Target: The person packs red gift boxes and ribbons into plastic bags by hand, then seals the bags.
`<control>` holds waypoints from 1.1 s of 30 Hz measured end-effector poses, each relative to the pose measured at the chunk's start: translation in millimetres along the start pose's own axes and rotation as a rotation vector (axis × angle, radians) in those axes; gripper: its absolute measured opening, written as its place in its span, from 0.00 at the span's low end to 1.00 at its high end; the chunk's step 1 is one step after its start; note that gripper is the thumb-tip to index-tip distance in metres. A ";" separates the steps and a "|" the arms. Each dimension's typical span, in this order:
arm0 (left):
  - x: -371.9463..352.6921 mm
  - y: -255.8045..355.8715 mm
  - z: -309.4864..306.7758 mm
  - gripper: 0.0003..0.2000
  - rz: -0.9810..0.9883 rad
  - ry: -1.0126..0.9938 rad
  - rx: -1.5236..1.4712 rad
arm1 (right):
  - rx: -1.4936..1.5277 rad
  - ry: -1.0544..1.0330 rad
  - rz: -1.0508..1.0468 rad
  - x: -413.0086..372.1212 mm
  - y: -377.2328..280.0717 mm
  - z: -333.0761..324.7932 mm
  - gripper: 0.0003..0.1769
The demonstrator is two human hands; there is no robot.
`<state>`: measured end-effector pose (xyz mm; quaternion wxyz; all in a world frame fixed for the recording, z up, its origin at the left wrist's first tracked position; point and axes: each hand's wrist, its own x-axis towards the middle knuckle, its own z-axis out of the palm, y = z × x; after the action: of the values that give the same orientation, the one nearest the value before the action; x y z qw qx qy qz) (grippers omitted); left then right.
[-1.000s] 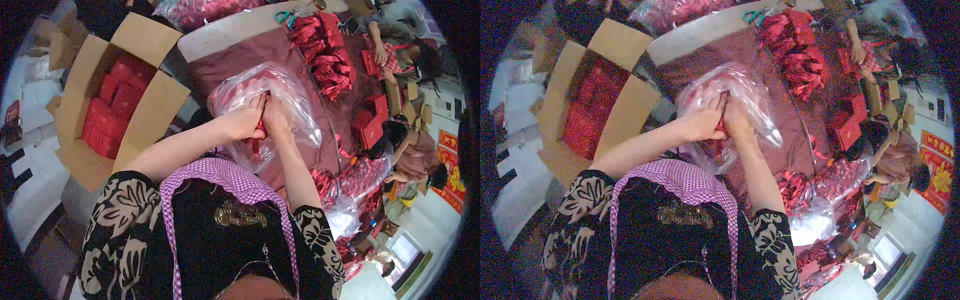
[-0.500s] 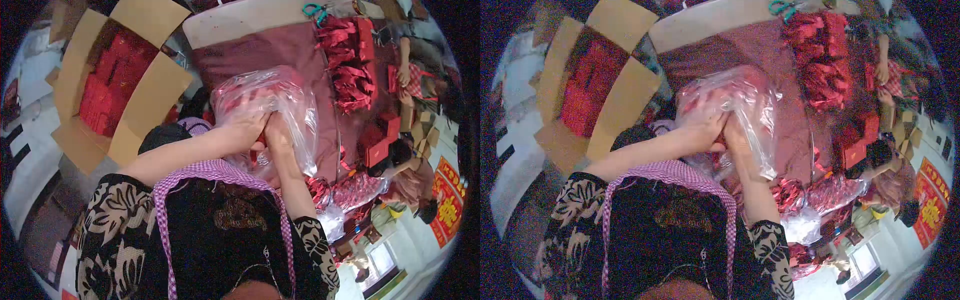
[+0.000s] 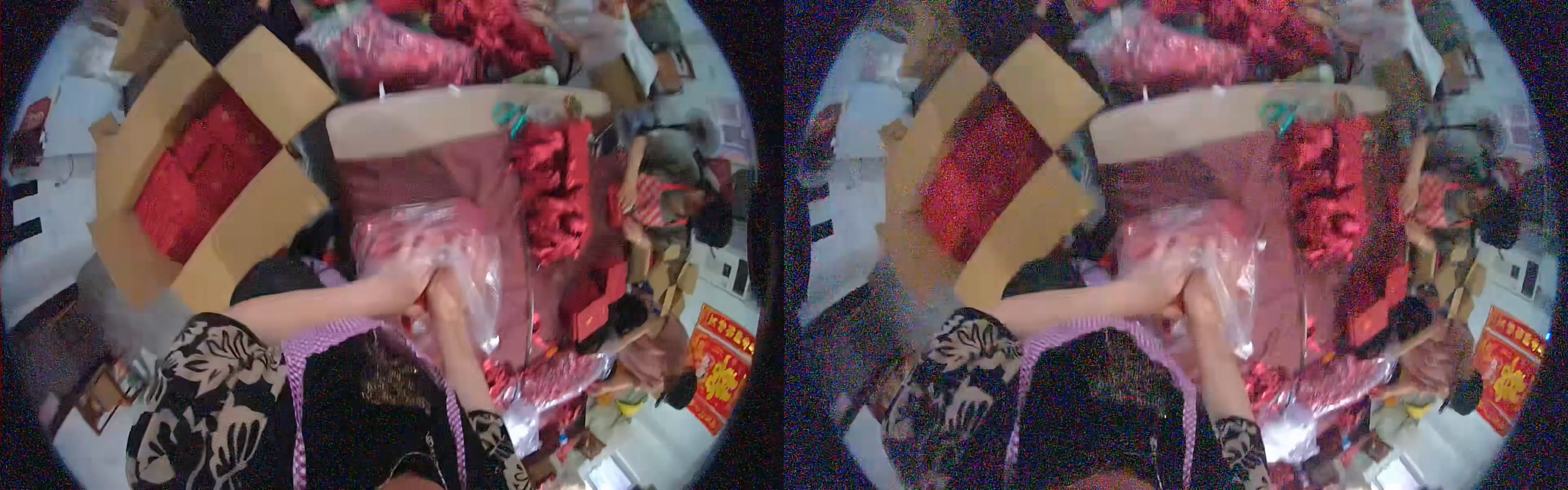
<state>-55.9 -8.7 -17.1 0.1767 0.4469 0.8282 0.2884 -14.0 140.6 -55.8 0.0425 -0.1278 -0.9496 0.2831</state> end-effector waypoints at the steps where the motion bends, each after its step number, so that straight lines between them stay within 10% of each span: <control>1: 0.8 0.0 -7.9 0.46 -0.001 0.021 -0.095 | 0.030 -0.013 0.115 -7.3 32.1 29.5 0.19; 8: 4.1 -29.2 48.6 0.51 -0.076 -0.095 -0.326 | -0.449 -0.114 0.000 4.3 3.0 8.8 0.19; 11: 4.9 -27.0 36.2 0.52 -0.114 -0.284 -0.539 | -0.321 -0.189 0.269 -2.2 -39.1 -16.3 0.18; 20: 9.4 -26.8 40.8 0.51 0.148 -0.140 -0.053 | -0.492 0.250 -0.530 -36.7 -65.8 -59.2 0.20; 22: -5.3 -11.0 19.5 0.53 0.032 -0.093 -0.140 | 0.068 -0.625 -0.068 -47.6 -97.9 -115.9 0.22; 27: -7.5 -3.2 3.8 0.56 0.097 -0.092 0.069 | 0.394 0.252 -0.823 -89.5 -177.3 -246.2 0.11; 33: -9.7 0.6 4.3 0.57 0.143 -0.066 0.157 | 0.279 0.259 -1.018 -128.2 -165.3 -304.3 0.11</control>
<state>-47.9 -15.2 -19.7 0.1475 0.5266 0.8079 0.2198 119.9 133.2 288.2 0.3073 0.3211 -0.8320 0.3321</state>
